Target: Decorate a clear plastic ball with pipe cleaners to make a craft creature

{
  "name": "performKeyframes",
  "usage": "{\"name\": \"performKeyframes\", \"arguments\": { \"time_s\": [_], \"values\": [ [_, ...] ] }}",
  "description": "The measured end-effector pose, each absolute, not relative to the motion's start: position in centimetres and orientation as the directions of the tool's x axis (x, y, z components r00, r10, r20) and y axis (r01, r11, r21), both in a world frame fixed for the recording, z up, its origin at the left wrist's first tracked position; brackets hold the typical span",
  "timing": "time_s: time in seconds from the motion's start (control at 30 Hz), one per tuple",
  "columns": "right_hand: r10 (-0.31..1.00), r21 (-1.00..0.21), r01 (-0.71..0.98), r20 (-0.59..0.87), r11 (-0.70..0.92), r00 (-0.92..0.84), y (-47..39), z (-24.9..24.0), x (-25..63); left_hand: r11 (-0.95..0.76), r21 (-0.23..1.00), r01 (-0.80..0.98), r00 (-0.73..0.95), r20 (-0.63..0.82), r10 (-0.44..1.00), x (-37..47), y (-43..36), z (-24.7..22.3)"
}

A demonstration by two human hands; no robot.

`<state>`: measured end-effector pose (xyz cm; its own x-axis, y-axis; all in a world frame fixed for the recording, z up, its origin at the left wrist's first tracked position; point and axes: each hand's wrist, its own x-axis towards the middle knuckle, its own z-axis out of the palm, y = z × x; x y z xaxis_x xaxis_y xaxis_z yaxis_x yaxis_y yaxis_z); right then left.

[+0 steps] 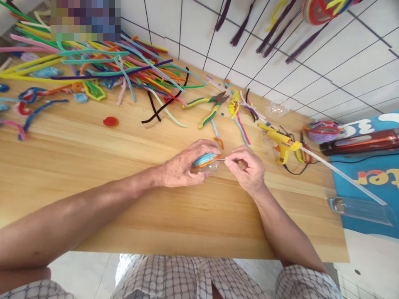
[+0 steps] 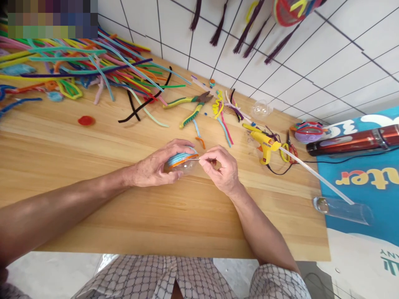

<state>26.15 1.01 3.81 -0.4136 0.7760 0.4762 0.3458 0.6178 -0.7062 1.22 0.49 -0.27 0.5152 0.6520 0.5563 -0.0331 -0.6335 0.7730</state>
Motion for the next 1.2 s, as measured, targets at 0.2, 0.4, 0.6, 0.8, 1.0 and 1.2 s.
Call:
{"name": "performKeyframes", "arguments": {
  "time_s": [0.2, 0.4, 0.6, 0.8, 1.0, 1.2],
  "values": [
    [0.805, -0.788, 0.282, 0.404, 0.547, -0.435, 1.35, 3.42, 26.51, -0.635, 0.772, -0.035, 0.515, 0.558, 0.65, 1.25, 0.44, -0.23],
    [0.837, -0.832, 0.277, 0.343, 0.481, -0.426, 1.57, 3.29, 26.82, -0.628, 0.778, -0.031, 0.524, 0.547, 0.652, 1.19, 0.45, -0.17],
    [0.858, -0.848, 0.292, 0.307, 0.443, -0.412, 1.65, 3.29, 26.91, -0.628, 0.778, -0.034, 0.531, 0.546, 0.648, 1.19, 0.47, -0.14],
    [0.863, -0.848, 0.297, 0.305, 0.438, -0.402, 1.55, 3.41, 26.78, -0.625, 0.78, -0.031, 0.522, 0.546, 0.655, 1.18, 0.44, -0.09],
    [0.861, -0.849, 0.282, 0.324, 0.447, -0.392, 1.45, 3.53, 26.67, -0.625, 0.78, -0.023, 0.528, 0.541, 0.655, 1.13, 0.42, -0.01],
    [0.847, -0.835, 0.281, 0.342, 0.473, -0.408, 1.44, 3.38, 26.65, -0.622, 0.782, -0.036, 0.515, 0.548, 0.659, 1.23, 0.38, -0.07]
  ]
}}
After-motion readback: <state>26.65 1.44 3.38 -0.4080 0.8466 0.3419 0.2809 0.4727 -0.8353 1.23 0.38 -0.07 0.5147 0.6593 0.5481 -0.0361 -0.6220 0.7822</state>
